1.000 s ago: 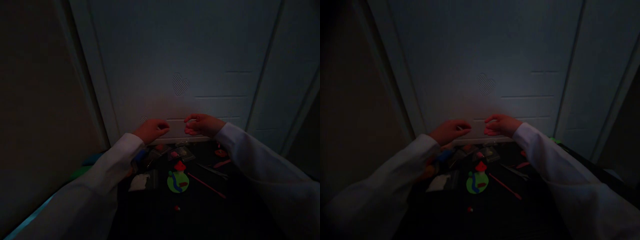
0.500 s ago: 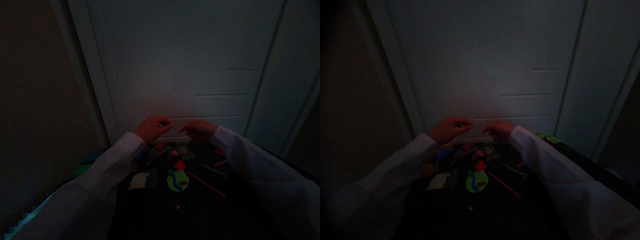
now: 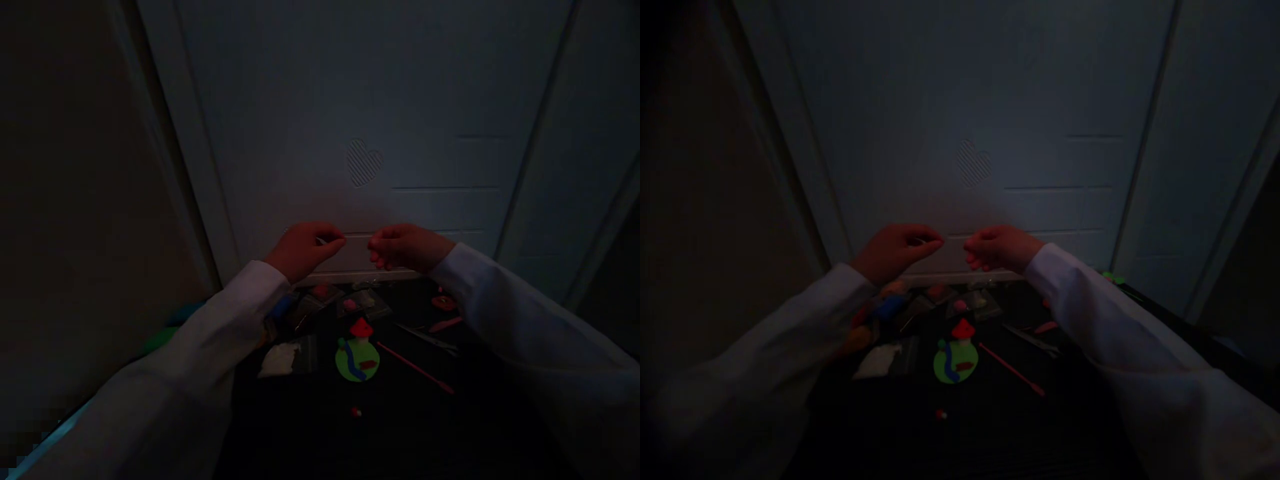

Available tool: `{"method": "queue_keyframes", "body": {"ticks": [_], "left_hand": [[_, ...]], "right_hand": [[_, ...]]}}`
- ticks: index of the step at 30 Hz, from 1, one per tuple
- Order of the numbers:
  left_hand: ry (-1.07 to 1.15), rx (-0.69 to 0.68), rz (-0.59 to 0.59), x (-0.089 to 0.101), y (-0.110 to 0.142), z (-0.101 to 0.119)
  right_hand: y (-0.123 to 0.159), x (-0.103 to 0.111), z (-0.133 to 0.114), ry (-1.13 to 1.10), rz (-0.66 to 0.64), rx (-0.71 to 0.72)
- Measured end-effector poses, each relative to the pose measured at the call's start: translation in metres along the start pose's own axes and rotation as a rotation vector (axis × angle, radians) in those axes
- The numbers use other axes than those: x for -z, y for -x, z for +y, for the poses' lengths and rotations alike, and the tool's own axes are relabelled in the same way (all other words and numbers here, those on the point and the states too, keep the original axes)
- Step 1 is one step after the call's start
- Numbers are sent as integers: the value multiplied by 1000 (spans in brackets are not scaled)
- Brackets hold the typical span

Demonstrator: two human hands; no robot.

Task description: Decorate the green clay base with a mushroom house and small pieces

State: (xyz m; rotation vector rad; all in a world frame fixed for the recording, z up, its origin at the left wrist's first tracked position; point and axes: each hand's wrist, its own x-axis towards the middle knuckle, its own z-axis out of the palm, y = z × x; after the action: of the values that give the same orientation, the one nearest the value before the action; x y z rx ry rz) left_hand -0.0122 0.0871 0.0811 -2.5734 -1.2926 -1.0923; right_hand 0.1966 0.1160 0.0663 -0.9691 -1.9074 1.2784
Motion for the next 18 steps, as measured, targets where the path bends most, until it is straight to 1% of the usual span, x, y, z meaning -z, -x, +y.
{"method": "queue_keyframes", "body": {"ticks": [3,7,13,18], "left_hand": [[10,1,39,1,1,7],[19,-11,56,3,2,13],[28,-20,79,5,2,15],[40,-45,79,4,2,17]], "right_hand": [[0,-3,-1,17,1,21],[1,-4,-3,22,-8,44],[3,-5,-7,4,18,75],[2,-8,-5,21,5,82]]}}
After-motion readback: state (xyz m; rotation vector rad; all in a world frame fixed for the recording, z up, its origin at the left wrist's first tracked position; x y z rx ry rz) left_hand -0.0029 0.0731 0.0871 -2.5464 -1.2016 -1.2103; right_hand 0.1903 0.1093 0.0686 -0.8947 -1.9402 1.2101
